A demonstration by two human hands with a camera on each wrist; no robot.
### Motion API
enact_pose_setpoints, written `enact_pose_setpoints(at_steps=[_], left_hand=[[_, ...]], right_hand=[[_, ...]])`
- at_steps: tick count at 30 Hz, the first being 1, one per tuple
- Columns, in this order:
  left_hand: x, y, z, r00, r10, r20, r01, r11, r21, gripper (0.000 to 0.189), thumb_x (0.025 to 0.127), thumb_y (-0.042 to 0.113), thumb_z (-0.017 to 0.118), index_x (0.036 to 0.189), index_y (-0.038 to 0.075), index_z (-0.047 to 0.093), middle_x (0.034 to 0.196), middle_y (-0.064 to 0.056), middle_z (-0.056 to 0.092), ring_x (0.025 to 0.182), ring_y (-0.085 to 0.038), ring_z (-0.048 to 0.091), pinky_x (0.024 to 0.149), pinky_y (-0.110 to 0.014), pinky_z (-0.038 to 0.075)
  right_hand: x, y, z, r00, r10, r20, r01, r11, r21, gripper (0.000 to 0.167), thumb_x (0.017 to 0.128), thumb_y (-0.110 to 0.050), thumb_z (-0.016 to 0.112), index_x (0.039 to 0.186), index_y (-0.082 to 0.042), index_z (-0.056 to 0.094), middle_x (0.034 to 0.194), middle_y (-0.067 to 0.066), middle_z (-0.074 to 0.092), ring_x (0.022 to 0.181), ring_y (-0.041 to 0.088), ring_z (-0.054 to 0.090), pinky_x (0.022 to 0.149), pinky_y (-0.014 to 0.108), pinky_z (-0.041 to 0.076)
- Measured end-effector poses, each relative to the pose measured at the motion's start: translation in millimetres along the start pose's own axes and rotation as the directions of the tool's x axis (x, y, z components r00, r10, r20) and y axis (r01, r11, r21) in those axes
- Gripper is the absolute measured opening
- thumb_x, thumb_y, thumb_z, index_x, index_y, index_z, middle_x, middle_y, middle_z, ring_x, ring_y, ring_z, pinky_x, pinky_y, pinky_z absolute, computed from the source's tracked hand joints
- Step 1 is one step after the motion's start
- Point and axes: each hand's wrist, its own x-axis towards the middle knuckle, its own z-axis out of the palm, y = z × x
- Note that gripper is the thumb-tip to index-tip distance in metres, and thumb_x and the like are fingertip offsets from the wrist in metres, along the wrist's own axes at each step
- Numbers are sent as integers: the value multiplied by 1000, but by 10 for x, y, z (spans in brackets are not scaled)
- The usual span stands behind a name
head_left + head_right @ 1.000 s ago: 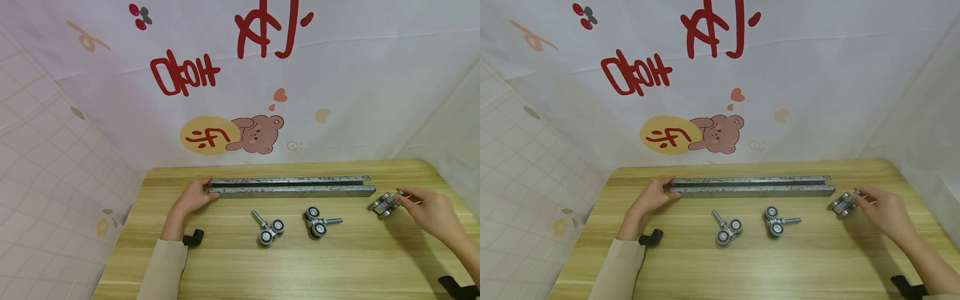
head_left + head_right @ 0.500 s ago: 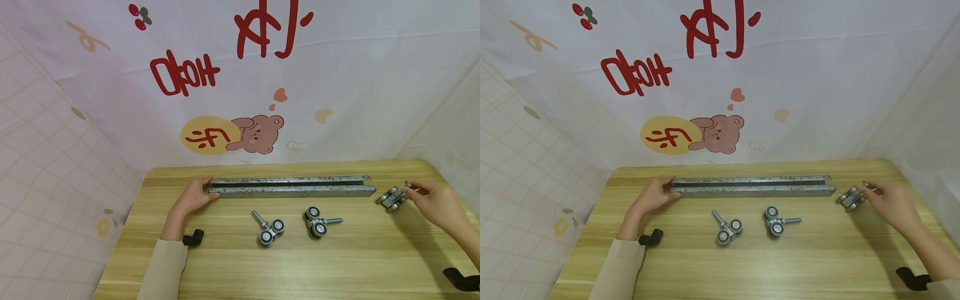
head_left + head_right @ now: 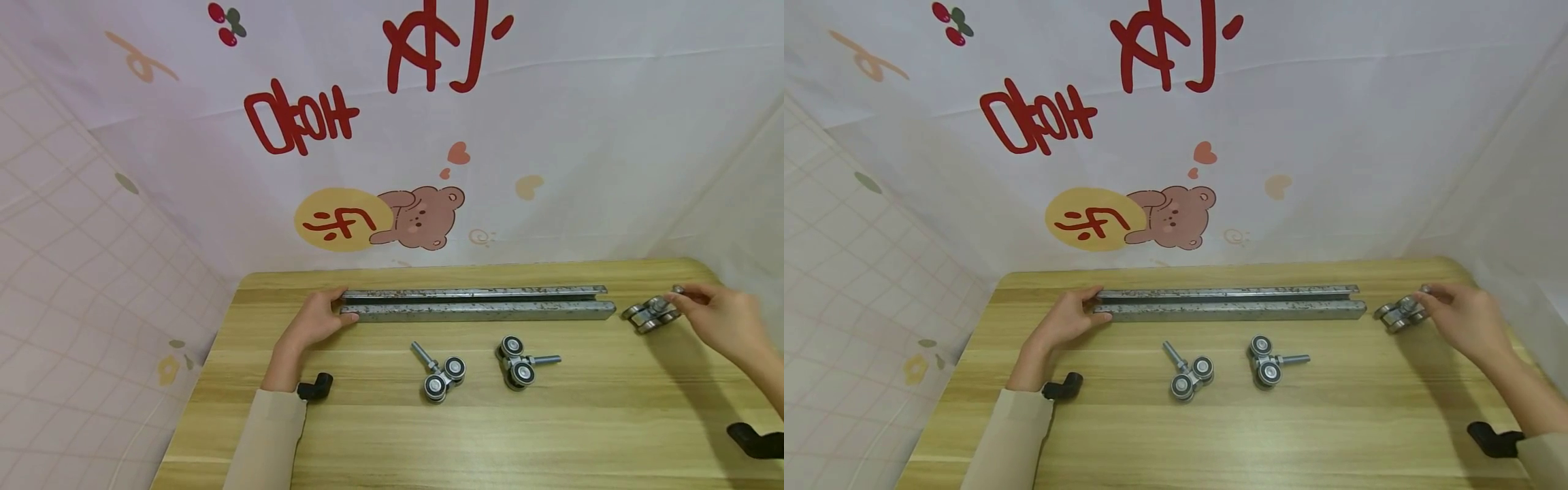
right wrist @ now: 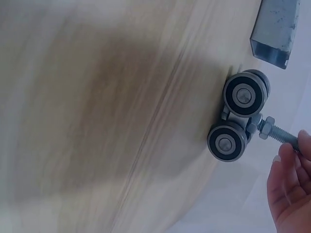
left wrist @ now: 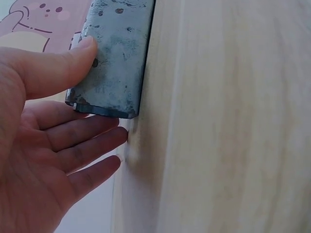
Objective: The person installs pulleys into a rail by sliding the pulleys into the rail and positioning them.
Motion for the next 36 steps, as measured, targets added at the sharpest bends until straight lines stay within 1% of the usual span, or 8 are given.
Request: enact_pose_setpoints(at_steps=[4,7,9,12,15,20,28,36], left_hand=[[3,-1,-1,1000,0,1,0,1000,1,75,96,24,79,155,-7,45,153,-25,51,145,-40,46,116,-56,40],[3,-2,0,1000,-3,3,3,1000,-2,75,96,24,79,155,-7,44,154,-25,51,145,-40,45,116,-55,40],[9,-7,4,1000,-5,4,5,1000,1,75,96,24,79,155,-6,44,154,-24,50,145,-40,45,116,-55,40],[11,-13,11,1000,-7,4,7,1000,3,75,96,24,79,156,-6,44,154,-24,51,145,-39,45,116,-55,39],[18,-29,20,1000,-9,2,9,1000,6,75,96,24,80,155,-6,45,154,-24,51,145,-39,45,117,-55,39],[25,-40,23,1000,-10,2,10,1000,6,75,96,24,80,156,-5,45,154,-23,51,145,-39,46,117,-55,39],[23,-38,19,1000,-8,0,8,1000,2,75,95,25,80,156,-4,45,153,-23,53,143,-39,48,115,-55,41],[35,-48,25,1000,-7,7,7,1000,0,75,96,25,79,156,-5,45,153,-23,52,143,-38,48,115,-55,41]], right_hand=[[22,15,7,999,31,-7,-31,1000,-2,43,107,-17,62,122,23,61,106,43,66,83,56,66,51,42,53],[44,13,20,999,38,-13,-38,999,-8,43,107,-18,63,122,23,61,106,43,65,83,55,66,53,48,54],[62,12,29,999,32,-21,-33,999,-6,43,106,-17,64,120,23,62,104,42,66,74,48,67,52,44,54],[88,8,40,999,21,-31,-21,1000,3,40,105,-17,66,118,22,64,99,39,69,62,23,64,48,30,48],[105,-3,47,999,12,-37,-11,1000,17,38,104,-17,67,116,19,67,97,37,70,62,8,58,48,24,44],[119,-32,65,999,12,-37,-11,1000,29,40,105,-19,67,117,19,67,99,37,70,64,13,61,48,23,45],[136,-101,106,999,-17,-51,20,998,57,38,103,-17,69,118,19,68,98,37,70,61,-17,46,47,22,45],[135,-172,134,998,-13,-63,20,994,108,40,103,-19,69,117,18,69,96,35,72,58,-8,52,45,23,43]])
